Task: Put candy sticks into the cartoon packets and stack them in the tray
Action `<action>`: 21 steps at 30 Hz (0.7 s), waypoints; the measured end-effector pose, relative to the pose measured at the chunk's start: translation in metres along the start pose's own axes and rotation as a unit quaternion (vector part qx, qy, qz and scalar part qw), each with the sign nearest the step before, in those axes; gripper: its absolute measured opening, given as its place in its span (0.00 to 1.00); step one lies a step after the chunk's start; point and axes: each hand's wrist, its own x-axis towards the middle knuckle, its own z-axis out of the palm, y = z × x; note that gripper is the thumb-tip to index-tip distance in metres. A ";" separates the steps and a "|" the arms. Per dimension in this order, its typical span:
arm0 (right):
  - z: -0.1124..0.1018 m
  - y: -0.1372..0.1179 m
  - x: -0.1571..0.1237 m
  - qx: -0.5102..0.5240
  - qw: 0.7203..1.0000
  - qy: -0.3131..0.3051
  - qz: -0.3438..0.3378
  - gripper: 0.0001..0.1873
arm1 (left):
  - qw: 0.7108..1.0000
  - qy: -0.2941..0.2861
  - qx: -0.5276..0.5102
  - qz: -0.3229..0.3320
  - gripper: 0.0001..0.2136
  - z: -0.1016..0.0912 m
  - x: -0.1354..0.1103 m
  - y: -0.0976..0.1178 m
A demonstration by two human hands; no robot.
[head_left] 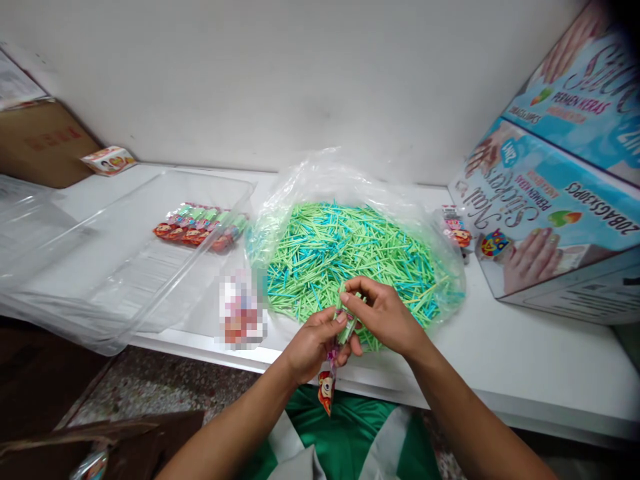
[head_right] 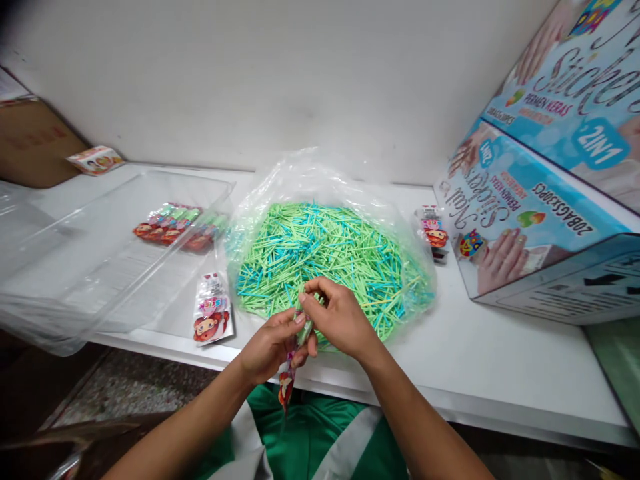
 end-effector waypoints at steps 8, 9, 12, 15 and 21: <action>0.000 0.000 0.000 -0.074 0.996 0.028 -0.040 0.03 | 1.000 -0.011 0.000 -0.005 0.12 -0.004 -0.002 0.001; 0.000 0.000 0.000 -0.078 0.995 0.031 -0.044 0.03 | 1.000 -0.011 0.004 -0.005 0.12 -0.004 -0.002 0.001; 0.000 0.001 0.001 -0.073 0.996 0.023 -0.052 0.05 | 1.000 -0.008 0.008 -0.005 0.13 -0.004 -0.003 0.002; 0.001 0.001 0.001 -0.067 0.996 0.009 -0.056 0.06 | 1.000 -0.003 0.009 0.005 0.11 -0.004 -0.003 0.001; -0.008 0.006 0.003 -0.034 0.997 -0.002 -0.072 0.12 | 0.996 0.051 0.067 0.027 0.12 -0.006 -0.010 0.005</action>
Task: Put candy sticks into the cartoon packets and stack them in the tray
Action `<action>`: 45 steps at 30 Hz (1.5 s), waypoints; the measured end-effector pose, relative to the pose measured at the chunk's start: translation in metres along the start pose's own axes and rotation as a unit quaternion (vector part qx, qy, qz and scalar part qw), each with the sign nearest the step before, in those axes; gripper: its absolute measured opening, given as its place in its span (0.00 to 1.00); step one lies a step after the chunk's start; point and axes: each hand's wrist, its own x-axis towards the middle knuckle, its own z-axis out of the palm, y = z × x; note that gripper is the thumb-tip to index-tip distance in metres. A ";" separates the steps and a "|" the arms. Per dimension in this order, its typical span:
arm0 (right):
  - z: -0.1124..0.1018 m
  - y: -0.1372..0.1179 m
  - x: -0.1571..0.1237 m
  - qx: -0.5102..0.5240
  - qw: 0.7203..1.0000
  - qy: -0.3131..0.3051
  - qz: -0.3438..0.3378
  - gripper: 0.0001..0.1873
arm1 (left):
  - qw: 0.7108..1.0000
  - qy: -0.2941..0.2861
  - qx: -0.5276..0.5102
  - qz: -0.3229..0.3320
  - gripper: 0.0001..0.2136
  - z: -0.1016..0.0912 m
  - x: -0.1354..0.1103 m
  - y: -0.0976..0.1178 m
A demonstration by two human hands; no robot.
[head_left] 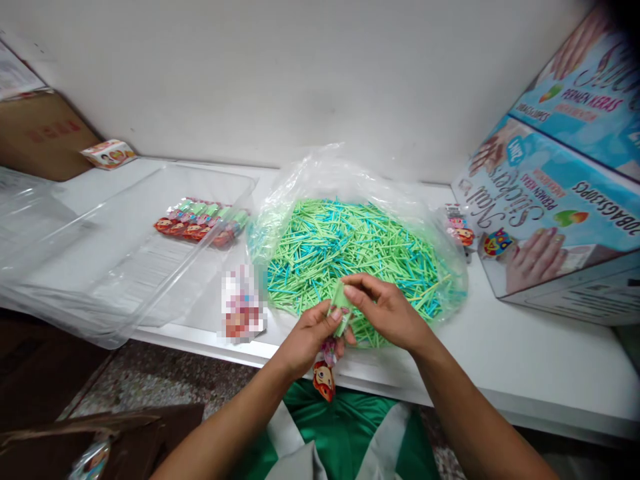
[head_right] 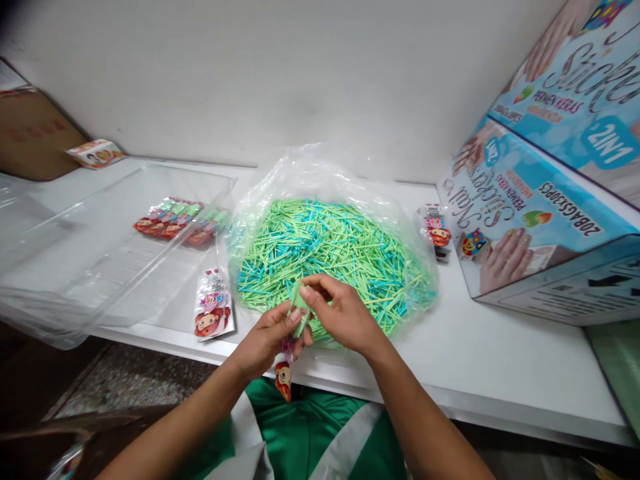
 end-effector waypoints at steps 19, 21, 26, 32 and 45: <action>0.026 0.050 0.012 -0.569 0.814 -0.117 -0.002 0.13 | 0.990 0.139 0.004 0.015 0.19 -0.024 -0.024 0.012; 0.024 0.052 0.012 -0.565 0.817 -0.116 -0.009 0.12 | 0.991 0.135 0.012 0.010 0.19 -0.024 -0.022 0.011; 0.011 0.049 0.013 -0.529 0.840 -0.113 -0.041 0.12 | 0.993 0.118 0.020 0.000 0.18 -0.022 -0.018 0.011; 0.001 0.013 0.014 -0.077 0.969 0.217 -0.086 0.09 | 0.993 0.111 0.023 -0.014 0.18 -0.018 -0.015 0.009; 0.020 -0.007 0.006 -0.054 0.992 0.058 -0.101 0.07 | 0.995 0.074 0.057 0.023 0.17 -0.009 -0.011 0.016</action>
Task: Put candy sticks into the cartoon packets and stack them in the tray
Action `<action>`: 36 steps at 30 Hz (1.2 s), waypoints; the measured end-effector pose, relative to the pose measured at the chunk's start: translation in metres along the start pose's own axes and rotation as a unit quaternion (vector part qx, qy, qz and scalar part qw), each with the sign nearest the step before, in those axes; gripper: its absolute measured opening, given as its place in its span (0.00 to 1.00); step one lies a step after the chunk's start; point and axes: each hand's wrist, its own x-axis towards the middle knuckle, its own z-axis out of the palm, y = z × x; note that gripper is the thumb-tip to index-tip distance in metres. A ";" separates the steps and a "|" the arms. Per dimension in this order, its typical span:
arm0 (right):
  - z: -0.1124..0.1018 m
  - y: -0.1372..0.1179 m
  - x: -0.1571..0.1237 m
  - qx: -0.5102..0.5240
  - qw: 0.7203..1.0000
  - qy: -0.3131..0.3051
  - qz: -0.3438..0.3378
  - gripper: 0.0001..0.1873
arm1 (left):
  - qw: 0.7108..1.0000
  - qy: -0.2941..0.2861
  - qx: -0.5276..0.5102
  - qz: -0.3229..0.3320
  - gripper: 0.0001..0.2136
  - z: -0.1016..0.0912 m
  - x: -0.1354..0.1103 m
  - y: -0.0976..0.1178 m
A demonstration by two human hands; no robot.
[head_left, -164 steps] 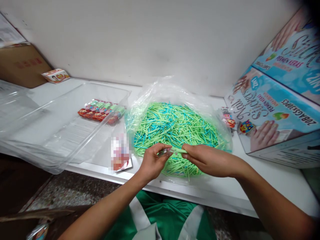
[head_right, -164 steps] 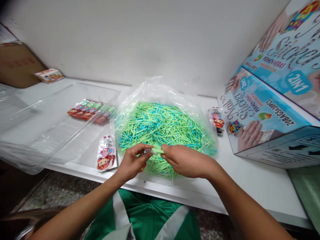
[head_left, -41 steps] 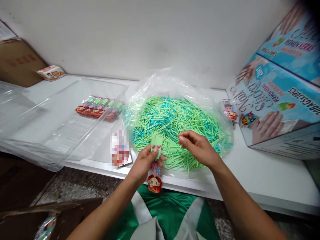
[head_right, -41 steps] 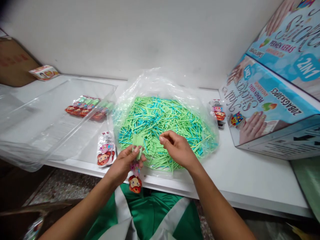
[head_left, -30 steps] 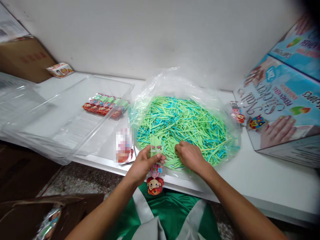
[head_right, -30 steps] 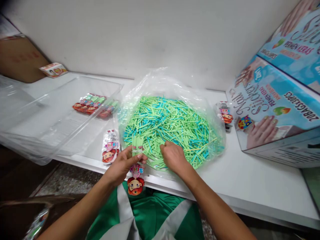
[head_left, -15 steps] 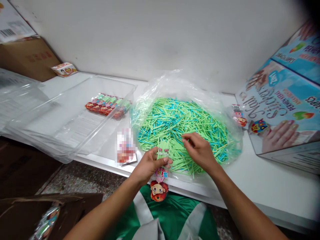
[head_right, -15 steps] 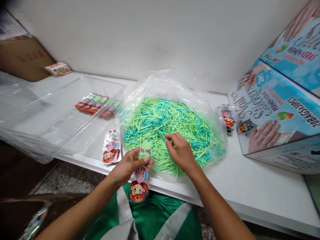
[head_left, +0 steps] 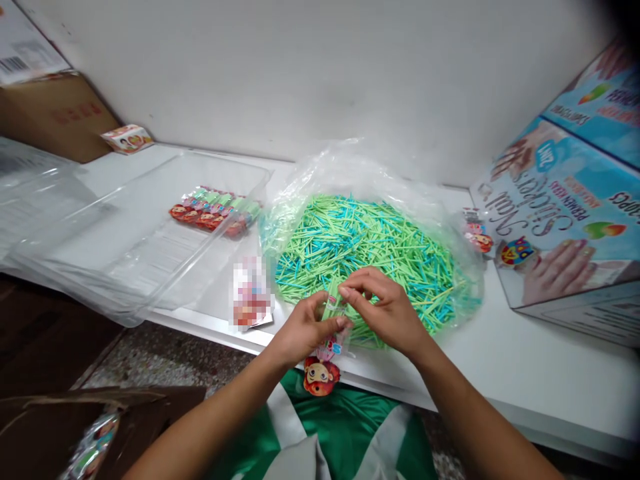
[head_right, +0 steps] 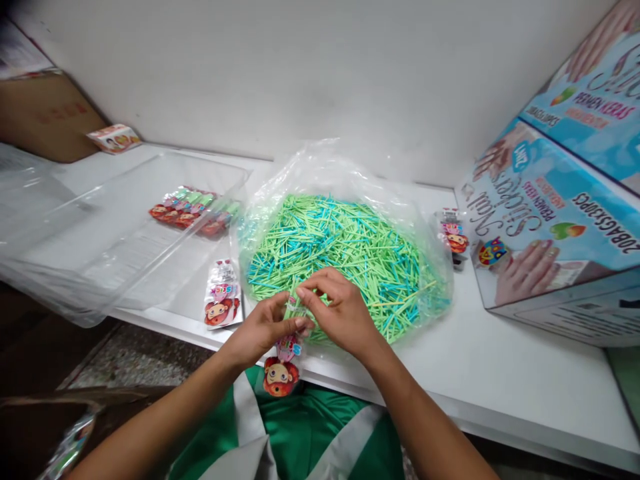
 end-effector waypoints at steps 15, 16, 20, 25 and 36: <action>-0.015 -0.045 -0.004 -0.056 0.990 0.019 -0.129 0.05 | 0.991 -0.005 0.049 0.121 0.24 -0.010 -0.021 0.040; -0.017 -0.047 -0.002 -0.058 0.988 0.026 -0.138 0.05 | 0.990 -0.004 0.054 0.131 0.24 -0.011 -0.022 0.043; -0.017 -0.056 0.003 -0.042 0.986 0.056 -0.150 0.05 | 0.982 0.008 0.096 0.162 0.22 -0.017 -0.024 0.046; -0.013 -0.067 0.008 0.003 0.990 0.042 -0.133 0.04 | 0.979 0.023 0.099 0.174 0.08 -0.021 -0.029 0.048; -0.028 -0.035 0.010 0.020 0.991 0.126 0.044 0.09 | 0.857 0.382 0.288 0.192 0.22 -0.192 0.019 0.204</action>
